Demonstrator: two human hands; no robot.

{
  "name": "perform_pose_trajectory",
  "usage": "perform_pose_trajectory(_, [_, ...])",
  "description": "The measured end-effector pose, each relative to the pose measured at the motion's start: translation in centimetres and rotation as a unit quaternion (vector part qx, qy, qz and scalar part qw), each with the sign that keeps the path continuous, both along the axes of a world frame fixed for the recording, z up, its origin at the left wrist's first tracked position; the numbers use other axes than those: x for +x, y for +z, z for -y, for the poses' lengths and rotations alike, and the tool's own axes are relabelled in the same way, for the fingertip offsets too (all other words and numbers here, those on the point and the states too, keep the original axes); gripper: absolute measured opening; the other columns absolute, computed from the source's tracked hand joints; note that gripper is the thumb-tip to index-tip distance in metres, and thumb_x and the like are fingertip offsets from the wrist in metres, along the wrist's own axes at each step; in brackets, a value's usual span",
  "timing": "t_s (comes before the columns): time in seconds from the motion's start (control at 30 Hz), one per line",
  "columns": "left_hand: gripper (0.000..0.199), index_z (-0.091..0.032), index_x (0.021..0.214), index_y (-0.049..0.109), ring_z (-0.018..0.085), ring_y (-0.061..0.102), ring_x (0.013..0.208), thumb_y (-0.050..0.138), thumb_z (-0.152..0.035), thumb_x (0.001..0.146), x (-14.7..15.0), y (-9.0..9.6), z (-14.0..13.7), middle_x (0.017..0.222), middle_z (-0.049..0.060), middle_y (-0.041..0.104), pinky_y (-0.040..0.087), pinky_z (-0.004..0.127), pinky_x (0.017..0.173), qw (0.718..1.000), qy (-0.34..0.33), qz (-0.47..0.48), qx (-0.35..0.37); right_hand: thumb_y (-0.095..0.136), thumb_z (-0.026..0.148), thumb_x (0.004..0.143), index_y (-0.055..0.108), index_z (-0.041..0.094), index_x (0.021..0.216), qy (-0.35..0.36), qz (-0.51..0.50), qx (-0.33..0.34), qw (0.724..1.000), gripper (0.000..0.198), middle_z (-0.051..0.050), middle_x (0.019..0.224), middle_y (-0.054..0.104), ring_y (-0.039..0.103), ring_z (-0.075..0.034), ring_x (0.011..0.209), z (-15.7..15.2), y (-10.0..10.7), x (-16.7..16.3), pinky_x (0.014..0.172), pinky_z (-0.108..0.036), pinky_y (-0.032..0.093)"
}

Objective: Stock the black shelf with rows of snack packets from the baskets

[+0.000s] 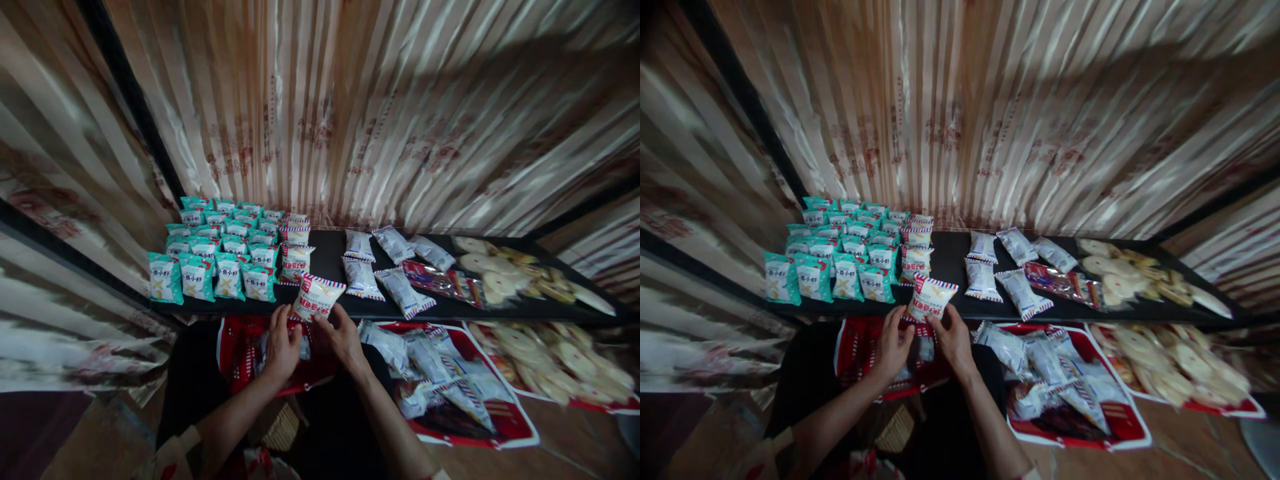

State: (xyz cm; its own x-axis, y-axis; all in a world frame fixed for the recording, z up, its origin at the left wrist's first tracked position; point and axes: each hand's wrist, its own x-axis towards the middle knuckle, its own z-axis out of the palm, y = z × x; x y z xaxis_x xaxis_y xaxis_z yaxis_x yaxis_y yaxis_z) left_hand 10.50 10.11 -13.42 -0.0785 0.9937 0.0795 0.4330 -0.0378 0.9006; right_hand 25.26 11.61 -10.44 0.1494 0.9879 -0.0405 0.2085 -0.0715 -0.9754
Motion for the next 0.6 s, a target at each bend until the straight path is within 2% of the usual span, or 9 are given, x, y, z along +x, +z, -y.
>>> perform_pose_trajectory(0.17, [0.047, -0.016, 0.132, 0.04, 0.023, 0.032, 0.134, 0.039, -0.018, 0.085, -0.5, -0.2, -0.6, 0.145, 0.013, 0.033, 0.034, 0.044, 0.108, 0.994, -0.032, -0.088, 0.057, 0.059, 0.041, 0.076, 0.058, 0.018, 0.112, 0.011, 0.1, 0.032, 0.994, 0.042, -0.01, 0.108, 0.067, 0.063, -0.026, 0.097, -3.6, -0.3, -0.7, 0.089, -0.041, 0.047])
perform_pose_trajectory(0.3, [0.045, -0.013, 0.13, 0.043, 0.023, 0.028, 0.136, 0.037, -0.017, 0.085, -0.9, -0.5, -1.3, 0.145, 0.013, 0.033, 0.03, 0.043, 0.11, 0.985, -0.049, -0.143, 0.089, 0.058, 0.043, 0.076, 0.058, 0.016, 0.112, 0.004, 0.16, 0.035, 0.986, 0.045, -0.012, 0.111, 0.065, 0.061, -0.028, 0.099, -5.7, -1.7, -1.2, 0.089, -0.042, 0.045])
perform_pose_trajectory(0.5, [0.046, -0.012, 0.13, 0.043, 0.023, 0.035, 0.131, 0.038, -0.013, 0.085, -1.3, -1.3, -1.8, 0.143, 0.013, 0.039, 0.034, 0.044, 0.108, 0.974, -0.067, -0.189, 0.106, 0.058, 0.044, 0.078, 0.059, 0.015, 0.113, 0.034, 0.158, 0.067, 0.985, 0.046, -0.012, 0.11, 0.064, 0.06, -0.026, 0.1, -6.7, -3.2, -1.5, 0.09, -0.041, 0.046])
perform_pose_trajectory(0.6, [0.048, -0.014, 0.131, 0.043, 0.023, 0.039, 0.128, 0.037, -0.01, 0.084, -1.5, -1.4, -1.8, 0.143, 0.01, 0.04, 0.037, 0.043, 0.106, 0.971, -0.07, -0.205, 0.102, 0.062, 0.045, 0.075, 0.049, 0.016, 0.127, 0.009, 0.128, 0.081, 0.988, 0.06, -0.013, 0.119, 0.059, 0.057, -0.027, 0.107, -6.7, -3.4, -1.4, 0.093, -0.042, 0.045])
